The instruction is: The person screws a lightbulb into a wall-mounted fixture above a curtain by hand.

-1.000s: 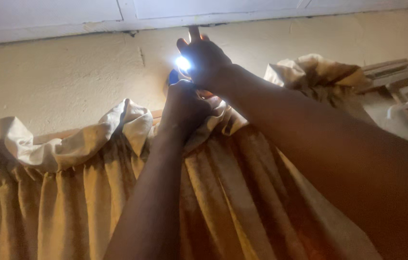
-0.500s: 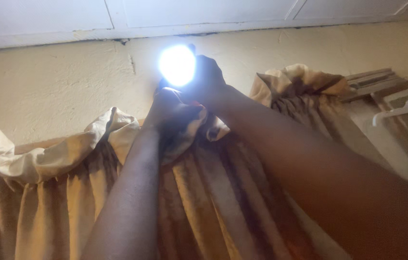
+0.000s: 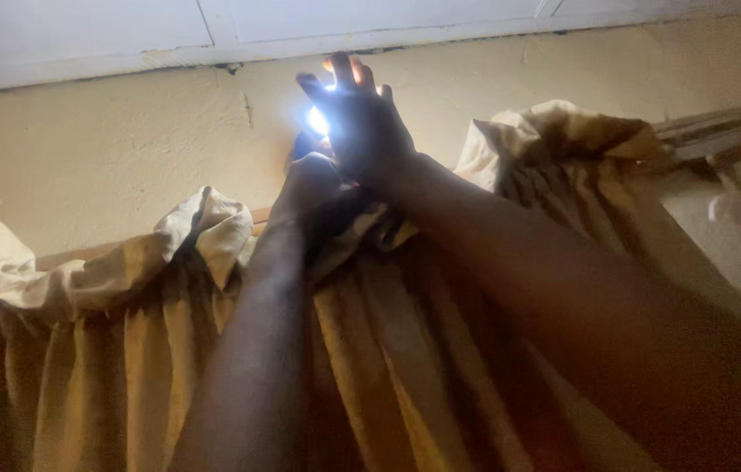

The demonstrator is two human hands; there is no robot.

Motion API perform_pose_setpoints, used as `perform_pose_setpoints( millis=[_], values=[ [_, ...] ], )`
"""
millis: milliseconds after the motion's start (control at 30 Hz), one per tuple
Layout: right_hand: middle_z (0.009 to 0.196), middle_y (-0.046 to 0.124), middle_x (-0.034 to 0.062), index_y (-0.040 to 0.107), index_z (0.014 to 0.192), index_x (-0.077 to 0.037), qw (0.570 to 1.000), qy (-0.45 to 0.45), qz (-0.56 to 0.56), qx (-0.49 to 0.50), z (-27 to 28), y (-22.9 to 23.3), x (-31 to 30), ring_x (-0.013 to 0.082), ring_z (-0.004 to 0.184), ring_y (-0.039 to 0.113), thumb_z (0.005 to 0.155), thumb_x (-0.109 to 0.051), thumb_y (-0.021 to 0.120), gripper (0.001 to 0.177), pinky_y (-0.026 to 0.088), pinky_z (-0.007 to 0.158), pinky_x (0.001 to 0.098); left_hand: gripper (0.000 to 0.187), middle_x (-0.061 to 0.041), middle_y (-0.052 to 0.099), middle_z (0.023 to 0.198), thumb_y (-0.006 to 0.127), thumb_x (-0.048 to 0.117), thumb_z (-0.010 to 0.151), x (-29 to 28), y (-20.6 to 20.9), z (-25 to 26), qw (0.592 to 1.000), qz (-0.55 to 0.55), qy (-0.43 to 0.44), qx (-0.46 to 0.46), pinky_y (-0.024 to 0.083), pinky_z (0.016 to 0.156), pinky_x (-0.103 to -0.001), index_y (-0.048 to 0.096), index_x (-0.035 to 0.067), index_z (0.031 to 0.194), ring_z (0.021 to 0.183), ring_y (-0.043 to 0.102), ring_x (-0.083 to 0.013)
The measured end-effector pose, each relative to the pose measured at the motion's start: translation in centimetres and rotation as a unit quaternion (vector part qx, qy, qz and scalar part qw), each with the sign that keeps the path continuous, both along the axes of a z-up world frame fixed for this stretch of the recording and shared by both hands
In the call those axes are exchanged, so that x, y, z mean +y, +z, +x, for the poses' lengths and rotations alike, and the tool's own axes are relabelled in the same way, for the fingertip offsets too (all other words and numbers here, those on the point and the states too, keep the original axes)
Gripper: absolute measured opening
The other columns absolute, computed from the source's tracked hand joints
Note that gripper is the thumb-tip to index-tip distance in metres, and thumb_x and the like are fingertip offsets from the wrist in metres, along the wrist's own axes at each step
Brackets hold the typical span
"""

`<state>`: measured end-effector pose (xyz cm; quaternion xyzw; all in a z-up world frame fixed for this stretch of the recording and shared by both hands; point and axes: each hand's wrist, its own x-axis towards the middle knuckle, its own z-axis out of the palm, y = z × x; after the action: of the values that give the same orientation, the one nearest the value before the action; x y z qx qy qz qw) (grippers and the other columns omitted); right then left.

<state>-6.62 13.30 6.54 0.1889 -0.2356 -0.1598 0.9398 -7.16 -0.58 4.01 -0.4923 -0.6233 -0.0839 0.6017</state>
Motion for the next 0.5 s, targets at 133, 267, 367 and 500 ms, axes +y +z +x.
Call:
perform_pose_setpoints(
  millis=[133,267,367,500],
  values=[
    [0.119,0.06,0.0134,0.063,0.123,-0.018,0.973,0.096,0.076,-0.196,-1.0,0.5,0.5,0.033,0.082,0.067,0.089,-0.012,0.074,0.036,0.059,0.073,0.0447,0.037,-0.012,0.077,0.085,0.077,0.041,0.08,-0.5,-1.1,0.6,0.999,0.033,0.003,-0.006,0.058,0.073,-0.039,0.076,0.006,0.091,0.078,0.076,-0.0226],
    [0.112,0.06,0.0226,0.062,0.115,-0.01,0.97,0.062,0.04,-0.23,-0.4,1.2,0.3,0.0349,0.07,0.066,0.087,-0.025,0.075,0.034,0.057,0.064,0.0451,0.035,-0.015,0.076,0.084,0.084,0.035,0.078,-0.1,-1.6,2.1,0.998,0.042,0.04,0.008,0.057,0.071,-0.039,0.076,0.002,0.088,0.078,0.074,-0.0256],
    [0.106,0.061,0.0301,0.061,0.114,-0.003,0.947,-0.005,-0.077,-0.31,0.4,2.3,-0.5,0.0349,0.067,0.068,0.098,-0.038,0.066,0.038,0.058,0.058,0.0422,0.025,-0.013,0.078,0.08,0.081,0.022,0.071,-0.3,-2.7,3.2,0.991,0.078,-0.011,-0.106,0.059,0.07,-0.036,0.079,0.004,0.088,0.073,0.077,-0.0233],
    [0.081,0.072,0.0182,0.057,0.125,0.009,0.938,-0.059,-0.124,-0.319,1.0,3.0,-1.0,0.0335,0.078,0.071,0.108,-0.048,0.057,0.059,0.058,0.07,0.0436,0.027,-0.009,0.077,0.079,0.084,0.025,0.068,-0.1,-3.0,3.5,0.994,0.084,-0.012,-0.063,0.059,0.072,-0.034,0.079,0.006,0.088,0.073,0.075,-0.0209]
  ],
)
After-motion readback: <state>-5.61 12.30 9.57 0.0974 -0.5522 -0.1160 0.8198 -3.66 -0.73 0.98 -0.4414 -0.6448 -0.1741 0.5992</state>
